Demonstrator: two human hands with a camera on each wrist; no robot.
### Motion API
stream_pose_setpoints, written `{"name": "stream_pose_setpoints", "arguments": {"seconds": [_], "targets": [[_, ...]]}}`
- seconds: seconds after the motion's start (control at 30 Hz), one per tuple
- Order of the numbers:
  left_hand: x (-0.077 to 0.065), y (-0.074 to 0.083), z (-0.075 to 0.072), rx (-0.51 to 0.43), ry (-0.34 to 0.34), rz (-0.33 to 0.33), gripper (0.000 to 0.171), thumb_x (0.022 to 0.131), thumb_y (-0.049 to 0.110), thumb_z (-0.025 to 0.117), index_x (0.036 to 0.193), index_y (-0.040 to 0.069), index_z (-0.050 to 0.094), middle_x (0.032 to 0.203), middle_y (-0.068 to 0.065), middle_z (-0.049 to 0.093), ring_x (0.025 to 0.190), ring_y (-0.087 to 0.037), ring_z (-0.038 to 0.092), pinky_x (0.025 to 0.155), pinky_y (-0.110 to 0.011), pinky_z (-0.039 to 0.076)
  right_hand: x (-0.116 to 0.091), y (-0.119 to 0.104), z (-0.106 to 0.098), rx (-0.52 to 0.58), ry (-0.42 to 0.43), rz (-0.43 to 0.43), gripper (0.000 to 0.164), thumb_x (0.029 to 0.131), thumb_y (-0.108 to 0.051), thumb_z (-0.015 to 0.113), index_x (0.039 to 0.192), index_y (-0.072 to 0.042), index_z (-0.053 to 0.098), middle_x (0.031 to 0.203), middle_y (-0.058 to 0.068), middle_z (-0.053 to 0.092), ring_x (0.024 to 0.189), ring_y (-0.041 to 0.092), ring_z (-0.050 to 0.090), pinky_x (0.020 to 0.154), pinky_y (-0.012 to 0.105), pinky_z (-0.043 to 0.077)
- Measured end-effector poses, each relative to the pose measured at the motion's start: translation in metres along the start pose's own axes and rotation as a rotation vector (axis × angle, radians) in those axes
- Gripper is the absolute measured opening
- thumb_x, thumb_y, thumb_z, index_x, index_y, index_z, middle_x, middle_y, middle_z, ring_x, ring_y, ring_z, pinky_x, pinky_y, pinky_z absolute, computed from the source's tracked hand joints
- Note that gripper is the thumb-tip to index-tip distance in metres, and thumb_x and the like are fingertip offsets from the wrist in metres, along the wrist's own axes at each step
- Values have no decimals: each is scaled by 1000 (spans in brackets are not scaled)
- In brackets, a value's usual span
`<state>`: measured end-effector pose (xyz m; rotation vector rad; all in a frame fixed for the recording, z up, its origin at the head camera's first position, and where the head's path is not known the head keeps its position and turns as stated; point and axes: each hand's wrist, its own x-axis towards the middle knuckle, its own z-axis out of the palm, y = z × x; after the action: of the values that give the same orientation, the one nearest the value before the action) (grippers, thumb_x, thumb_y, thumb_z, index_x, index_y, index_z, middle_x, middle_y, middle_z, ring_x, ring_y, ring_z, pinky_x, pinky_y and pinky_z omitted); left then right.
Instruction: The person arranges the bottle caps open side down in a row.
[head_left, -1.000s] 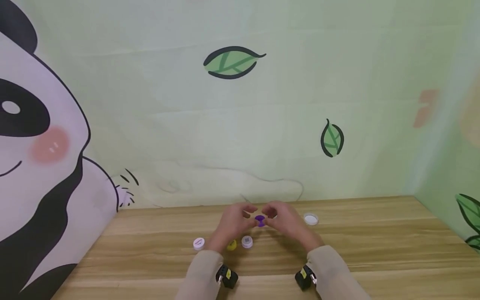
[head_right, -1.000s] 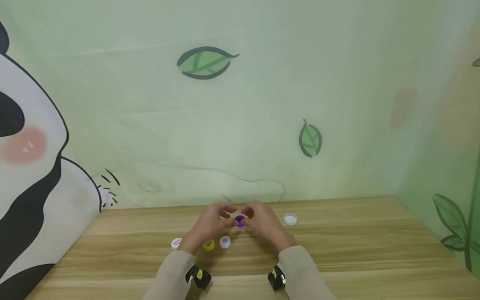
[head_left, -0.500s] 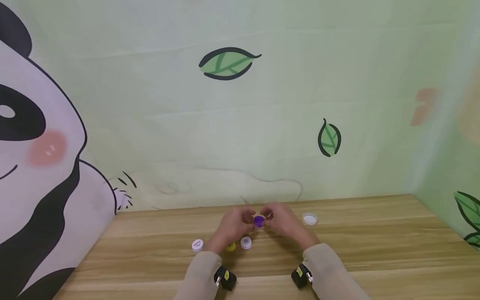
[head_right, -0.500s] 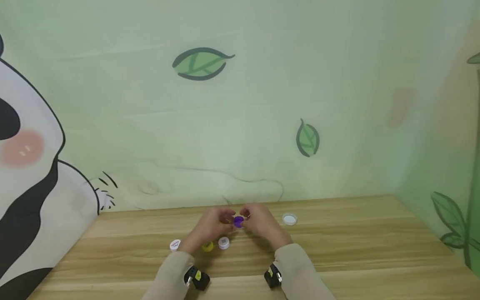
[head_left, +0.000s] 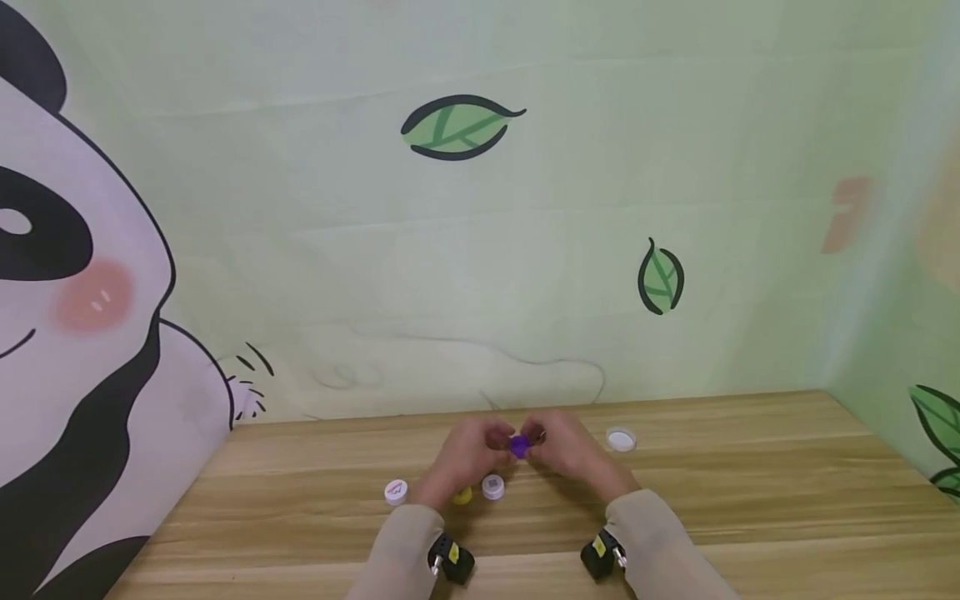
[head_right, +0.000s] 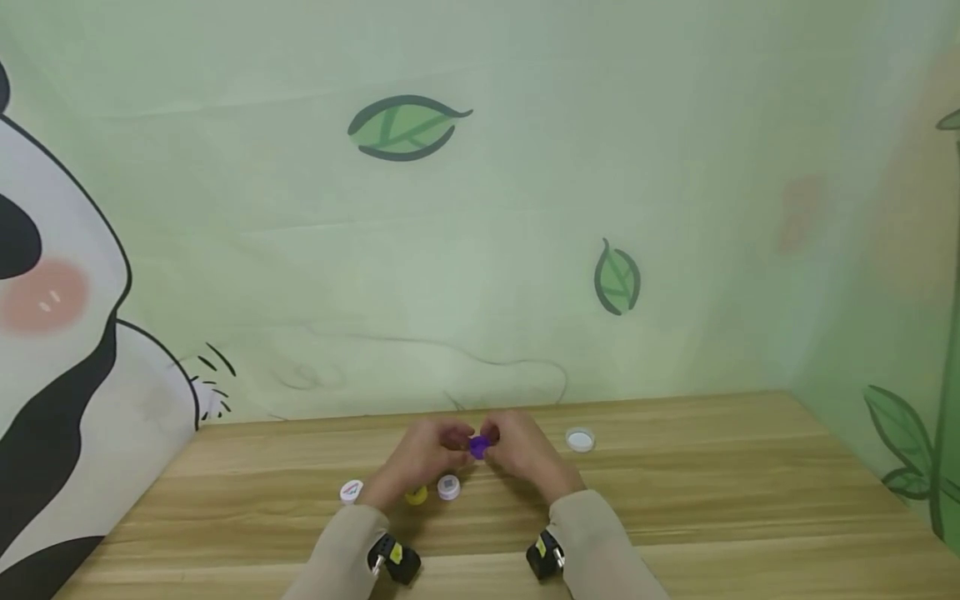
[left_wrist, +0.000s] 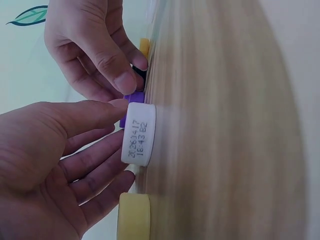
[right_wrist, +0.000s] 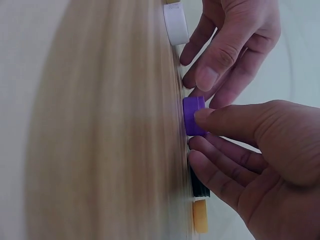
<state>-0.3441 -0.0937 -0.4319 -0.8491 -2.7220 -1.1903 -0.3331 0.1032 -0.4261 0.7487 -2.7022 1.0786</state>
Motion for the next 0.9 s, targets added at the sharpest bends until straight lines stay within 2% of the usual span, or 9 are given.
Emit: {"name": "stream_pose_setpoints", "arguments": {"seconds": [0.2,0.37,0.47,0.63,0.9], "targets": [[0,4,1,-23,-6,2,35,82,-2,85,115,-7,75,104,-18,78,95,-30,75,84,-39,61,-1,0,-1,12,-1,-20,17,82,8,81,96,3,73,87,9,75,81,16,67,78,36,58],[-1,4,0,-7,14,10,34,83,-2,84,116,-3,77,109,-15,79,96,-30,76,82,-35,61,-1,-2,-5,47,-12,24,12,88,3,78,99,-1,75,90,4,75,85,17,69,81,39,59],[-2,4,-1,-8,37,32,29,83,-3,81,112,0,78,106,-12,79,93,-28,76,79,-31,61,-1,-3,-9,63,-28,55,8,94,-2,76,101,-5,76,93,2,75,88,15,68,84,40,58],[-2,5,-2,-4,68,48,18,88,0,80,105,3,79,100,-8,80,89,-26,76,74,-29,59,-1,-4,-18,80,-56,56,5,99,-11,74,100,-8,77,93,-2,73,85,13,65,80,38,57],[-3,6,-1,43,81,55,12,93,10,82,105,8,81,101,-2,80,87,-21,73,73,-30,57,-6,-2,-26,128,-77,48,10,94,-11,80,102,-7,75,93,-3,73,88,12,66,84,38,56]]}}
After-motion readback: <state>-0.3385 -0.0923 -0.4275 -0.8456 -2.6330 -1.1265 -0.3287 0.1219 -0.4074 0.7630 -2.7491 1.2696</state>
